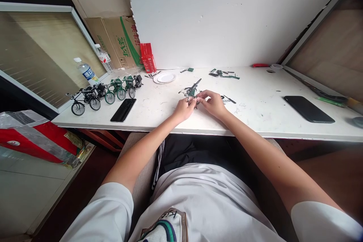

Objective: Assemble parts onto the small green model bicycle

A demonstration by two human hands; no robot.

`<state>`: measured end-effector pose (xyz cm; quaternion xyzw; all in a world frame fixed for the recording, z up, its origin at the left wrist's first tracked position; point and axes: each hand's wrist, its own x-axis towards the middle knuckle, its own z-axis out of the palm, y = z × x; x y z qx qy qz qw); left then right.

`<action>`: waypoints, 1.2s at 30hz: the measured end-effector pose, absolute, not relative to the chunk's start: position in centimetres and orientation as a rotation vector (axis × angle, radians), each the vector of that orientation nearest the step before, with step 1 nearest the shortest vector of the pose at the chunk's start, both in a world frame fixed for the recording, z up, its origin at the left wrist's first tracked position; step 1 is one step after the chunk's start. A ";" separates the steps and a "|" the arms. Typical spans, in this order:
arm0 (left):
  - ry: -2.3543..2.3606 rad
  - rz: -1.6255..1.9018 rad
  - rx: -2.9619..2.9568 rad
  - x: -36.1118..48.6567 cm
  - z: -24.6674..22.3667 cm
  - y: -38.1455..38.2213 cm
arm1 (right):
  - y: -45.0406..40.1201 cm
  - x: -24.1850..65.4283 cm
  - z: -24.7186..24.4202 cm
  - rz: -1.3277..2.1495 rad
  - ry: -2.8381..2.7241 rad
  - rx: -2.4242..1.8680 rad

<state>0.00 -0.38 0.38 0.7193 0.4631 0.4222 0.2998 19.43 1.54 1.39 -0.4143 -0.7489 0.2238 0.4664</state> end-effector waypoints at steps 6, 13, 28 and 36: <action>1.200 1.144 1.936 0.0 0.7 -0.6 | 1.7 19.5 1.8 0.777 -1.719 -0.987; 1.191 1.192 1.908 -0.2 0.8 -0.9 | 1.4 19.6 2.5 1.189 -1.620 -0.962; 1.246 1.161 1.877 -0.3 0.3 -0.4 | 0.9 19.5 2.8 1.051 -1.685 -0.956; 1.204 1.165 1.891 -0.3 0.4 -0.4 | 1.4 19.4 2.1 0.893 -1.667 -0.952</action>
